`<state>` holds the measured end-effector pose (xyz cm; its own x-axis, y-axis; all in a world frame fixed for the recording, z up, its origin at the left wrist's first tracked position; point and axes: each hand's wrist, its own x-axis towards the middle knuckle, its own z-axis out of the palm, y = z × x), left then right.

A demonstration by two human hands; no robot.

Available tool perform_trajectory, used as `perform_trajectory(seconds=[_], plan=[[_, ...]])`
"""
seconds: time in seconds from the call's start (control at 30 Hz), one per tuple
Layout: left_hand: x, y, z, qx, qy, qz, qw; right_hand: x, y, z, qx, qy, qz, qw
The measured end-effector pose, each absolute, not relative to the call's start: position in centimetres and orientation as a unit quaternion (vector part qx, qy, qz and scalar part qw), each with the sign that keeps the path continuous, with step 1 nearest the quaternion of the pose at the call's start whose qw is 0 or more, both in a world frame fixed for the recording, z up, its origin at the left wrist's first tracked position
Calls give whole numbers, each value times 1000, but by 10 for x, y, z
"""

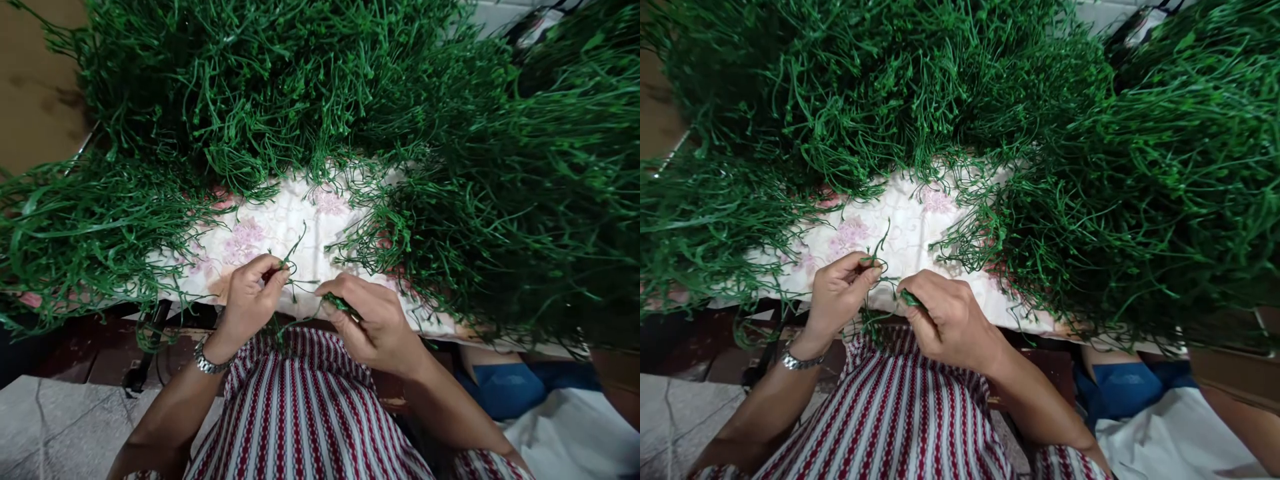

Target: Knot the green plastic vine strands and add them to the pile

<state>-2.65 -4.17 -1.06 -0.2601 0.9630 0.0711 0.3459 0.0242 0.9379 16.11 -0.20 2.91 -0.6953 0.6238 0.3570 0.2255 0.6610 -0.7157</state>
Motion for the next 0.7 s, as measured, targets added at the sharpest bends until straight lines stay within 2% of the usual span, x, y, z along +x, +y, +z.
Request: perform_trajectory(seconds=[0.1,0.17,0.23,0.4,0.5,0.7], plan=[[-21,-41,-9,589,644,440,214,152,-7,34,-245,-847,335,331],[-18,-43,-7,605,638,432,201,145,-9,30,-245,-856,298,343],[-16,-45,-7,582,635,444,247,139,-8,18,-258,-876,231,336],[-19,-47,-11,415,585,529,454,131,-3,-12,-290,-897,109,315],[-21,-47,-13,335,538,567,526,132,-3,-18,-285,-898,116,314],[-22,-44,-8,259,482,567,615,133,-6,-23,-279,-884,185,327]])
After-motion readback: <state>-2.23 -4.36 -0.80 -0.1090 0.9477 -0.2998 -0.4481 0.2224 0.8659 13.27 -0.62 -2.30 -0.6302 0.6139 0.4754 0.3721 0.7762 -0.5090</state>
